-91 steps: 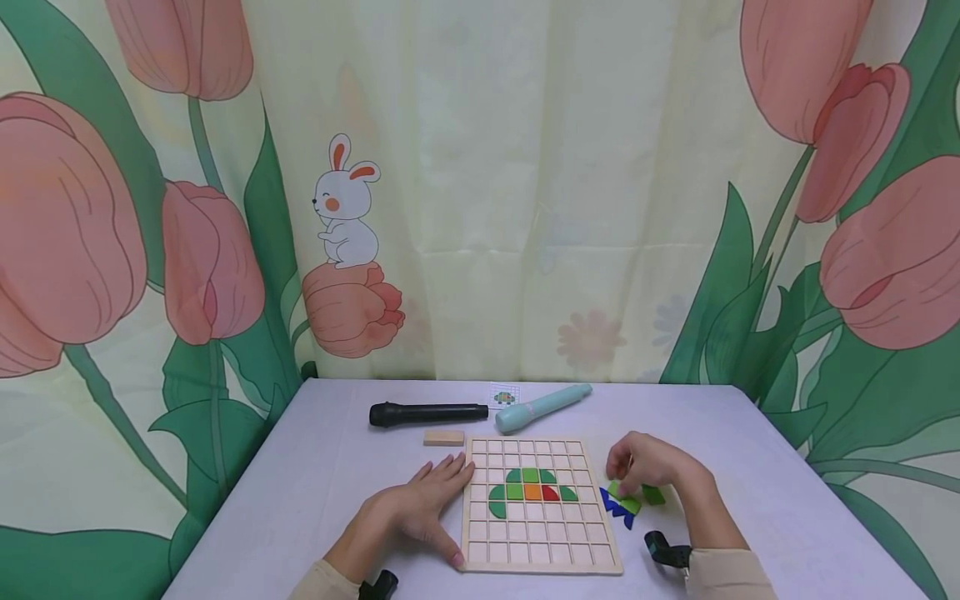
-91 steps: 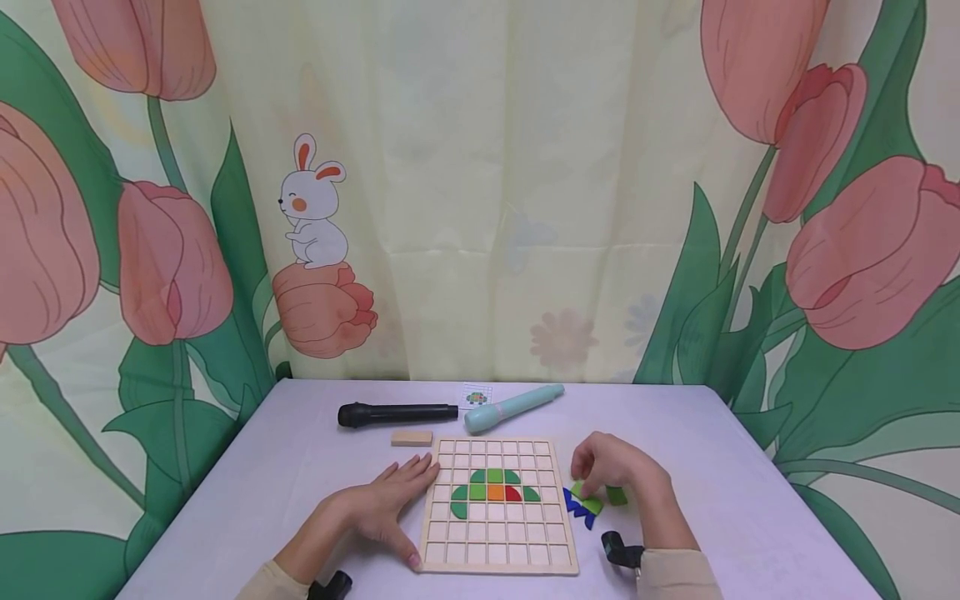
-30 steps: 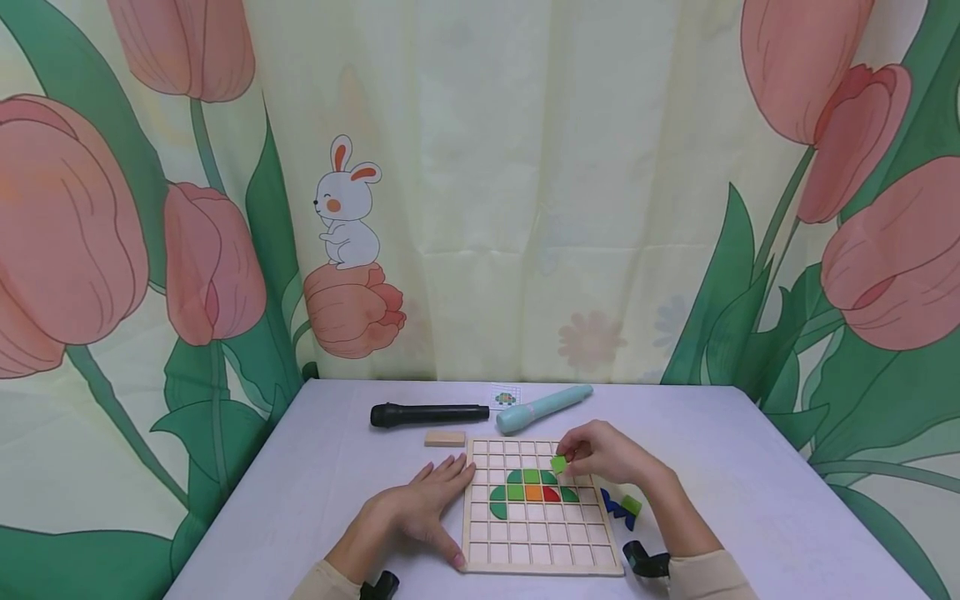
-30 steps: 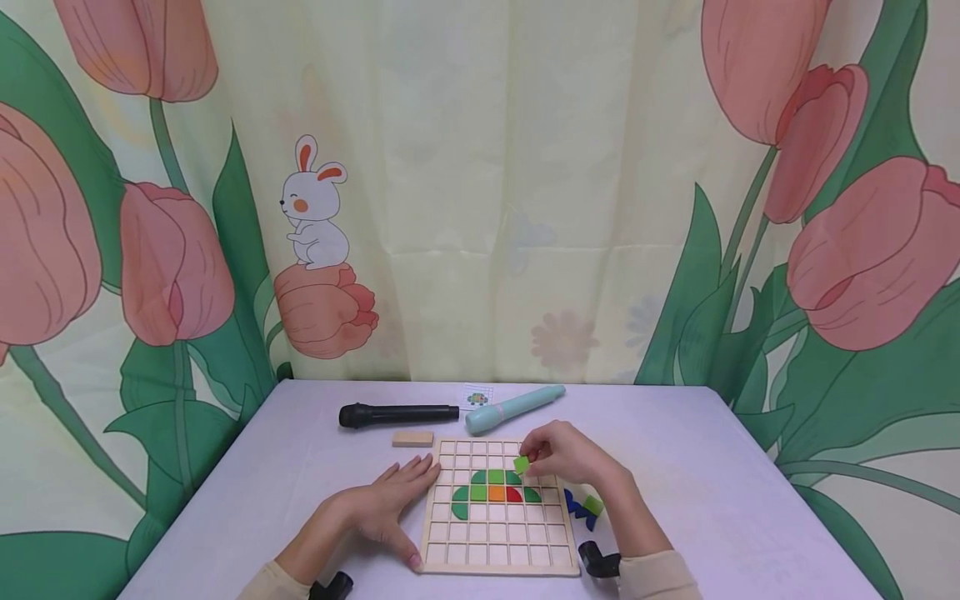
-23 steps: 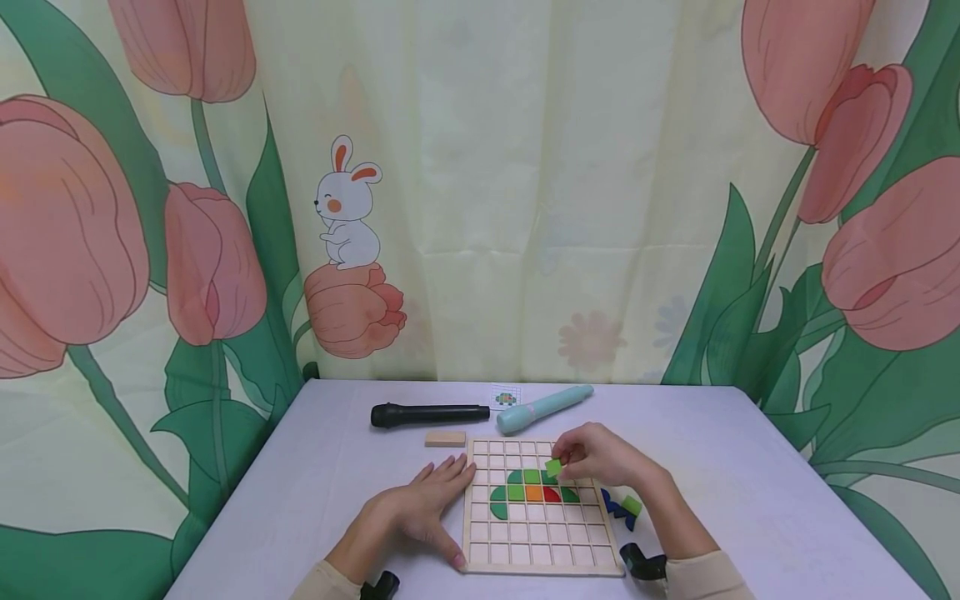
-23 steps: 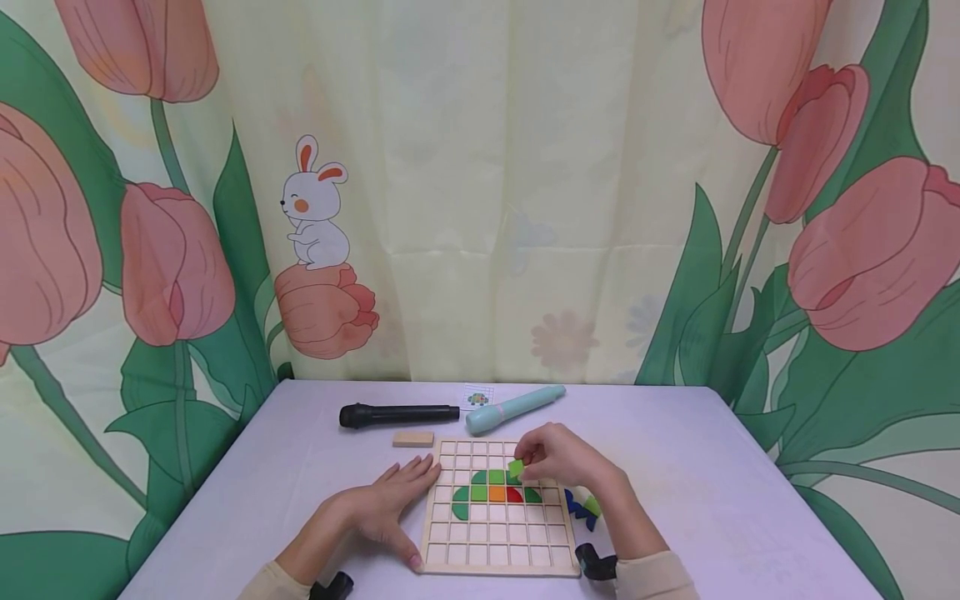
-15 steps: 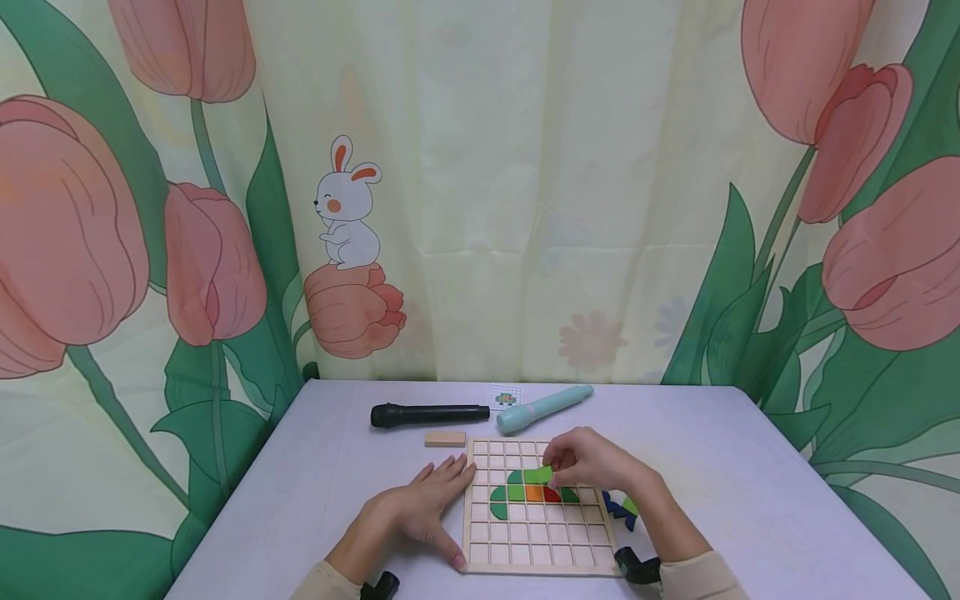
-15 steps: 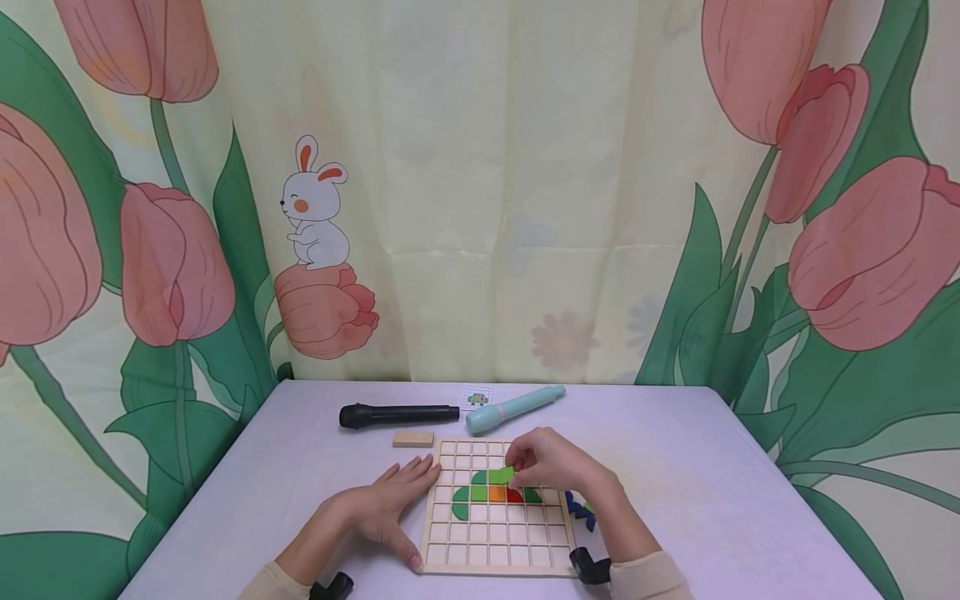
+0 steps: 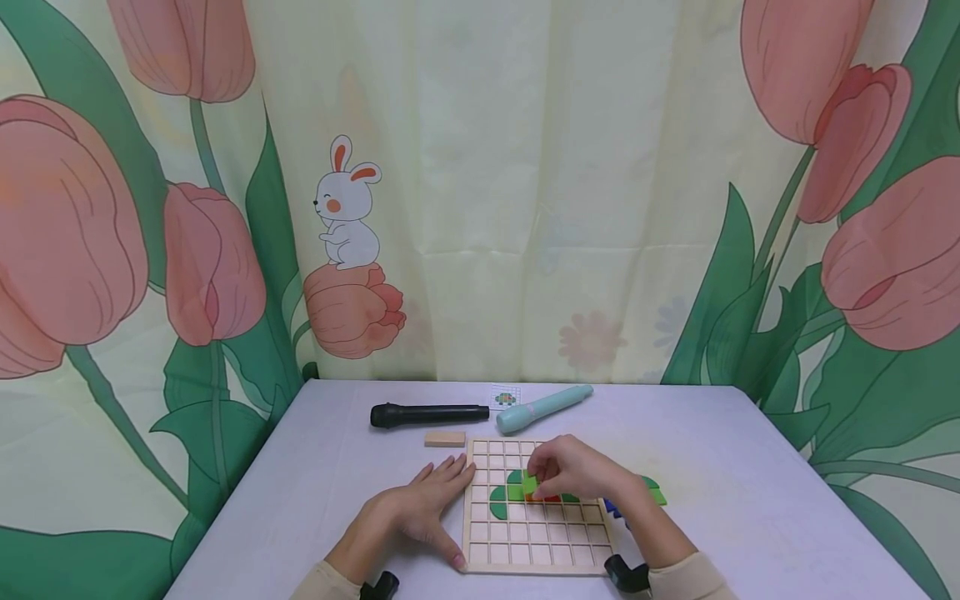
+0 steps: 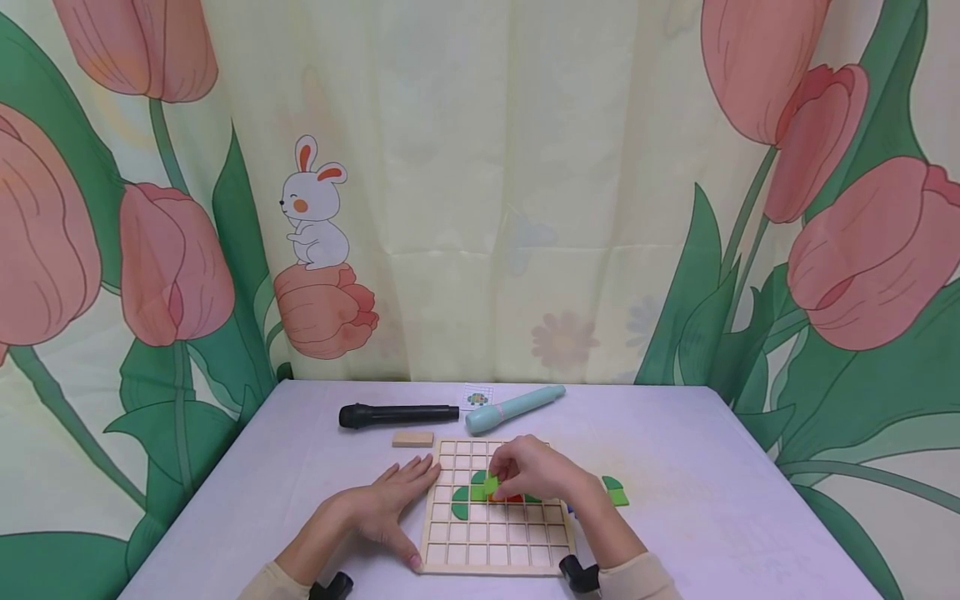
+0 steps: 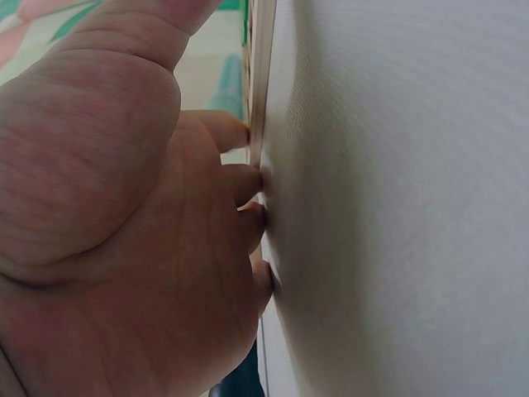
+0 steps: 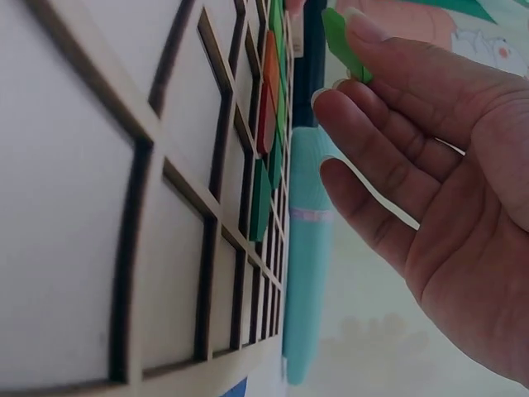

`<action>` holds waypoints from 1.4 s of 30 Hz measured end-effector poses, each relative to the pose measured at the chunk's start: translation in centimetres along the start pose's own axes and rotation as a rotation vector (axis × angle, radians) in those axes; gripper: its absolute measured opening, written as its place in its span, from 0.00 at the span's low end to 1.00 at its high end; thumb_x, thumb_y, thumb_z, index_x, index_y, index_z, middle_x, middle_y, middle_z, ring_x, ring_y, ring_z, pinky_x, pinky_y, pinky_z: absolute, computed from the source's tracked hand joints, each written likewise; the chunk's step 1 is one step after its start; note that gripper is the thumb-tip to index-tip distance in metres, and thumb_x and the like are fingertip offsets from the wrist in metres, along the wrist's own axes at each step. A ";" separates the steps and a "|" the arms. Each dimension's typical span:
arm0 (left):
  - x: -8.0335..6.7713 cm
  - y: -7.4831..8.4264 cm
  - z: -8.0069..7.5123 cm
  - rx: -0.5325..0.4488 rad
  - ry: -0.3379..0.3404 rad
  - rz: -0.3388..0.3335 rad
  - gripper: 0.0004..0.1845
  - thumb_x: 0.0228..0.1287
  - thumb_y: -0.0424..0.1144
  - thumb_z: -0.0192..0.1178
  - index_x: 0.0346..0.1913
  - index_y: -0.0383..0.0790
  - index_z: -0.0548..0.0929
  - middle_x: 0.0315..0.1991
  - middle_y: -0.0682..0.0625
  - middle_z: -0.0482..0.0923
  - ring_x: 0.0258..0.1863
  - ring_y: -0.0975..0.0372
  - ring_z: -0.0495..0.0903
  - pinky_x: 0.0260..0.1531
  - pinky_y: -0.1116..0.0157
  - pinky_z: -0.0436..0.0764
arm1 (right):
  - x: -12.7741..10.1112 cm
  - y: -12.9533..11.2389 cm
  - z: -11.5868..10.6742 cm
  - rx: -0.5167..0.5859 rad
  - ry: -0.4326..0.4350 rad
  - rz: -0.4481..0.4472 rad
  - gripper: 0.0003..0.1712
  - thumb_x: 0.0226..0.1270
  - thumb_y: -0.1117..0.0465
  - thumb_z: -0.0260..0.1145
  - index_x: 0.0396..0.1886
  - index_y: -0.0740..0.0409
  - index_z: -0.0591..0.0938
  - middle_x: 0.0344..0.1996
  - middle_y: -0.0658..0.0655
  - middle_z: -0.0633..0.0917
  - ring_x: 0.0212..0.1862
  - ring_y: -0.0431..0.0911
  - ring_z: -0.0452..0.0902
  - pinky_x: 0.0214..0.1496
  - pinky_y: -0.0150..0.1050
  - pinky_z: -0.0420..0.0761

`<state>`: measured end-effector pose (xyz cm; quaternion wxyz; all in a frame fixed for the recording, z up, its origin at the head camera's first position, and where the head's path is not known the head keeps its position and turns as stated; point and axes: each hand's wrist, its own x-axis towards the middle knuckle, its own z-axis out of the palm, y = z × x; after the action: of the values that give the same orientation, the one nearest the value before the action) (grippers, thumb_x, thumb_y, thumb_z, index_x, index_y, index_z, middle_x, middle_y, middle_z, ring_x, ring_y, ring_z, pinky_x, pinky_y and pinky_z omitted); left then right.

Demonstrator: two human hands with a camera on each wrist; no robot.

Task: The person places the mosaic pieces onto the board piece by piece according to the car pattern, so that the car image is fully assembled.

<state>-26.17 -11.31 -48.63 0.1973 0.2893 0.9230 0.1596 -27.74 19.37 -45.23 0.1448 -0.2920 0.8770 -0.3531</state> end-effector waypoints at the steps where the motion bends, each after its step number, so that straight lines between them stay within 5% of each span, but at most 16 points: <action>1: 0.0 0.0 0.0 0.001 0.000 0.000 0.74 0.38 0.74 0.78 0.85 0.49 0.50 0.87 0.46 0.42 0.86 0.51 0.41 0.84 0.44 0.43 | 0.0 0.0 0.1 -0.002 -0.001 -0.008 0.11 0.60 0.63 0.80 0.41 0.55 0.88 0.31 0.47 0.87 0.33 0.41 0.81 0.37 0.31 0.84; 42: 0.1 -0.3 0.0 -0.014 -0.001 0.006 0.74 0.37 0.75 0.77 0.85 0.51 0.50 0.87 0.46 0.43 0.86 0.51 0.42 0.84 0.44 0.43 | 1.1 -0.7 3.0 -0.077 -0.092 0.007 0.11 0.56 0.61 0.83 0.35 0.49 0.87 0.25 0.43 0.83 0.29 0.35 0.75 0.33 0.29 0.77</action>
<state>-26.39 -11.49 -48.82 0.1993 0.2909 0.9208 0.1667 -26.92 16.70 -46.88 0.1749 -0.3104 0.8833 -0.3046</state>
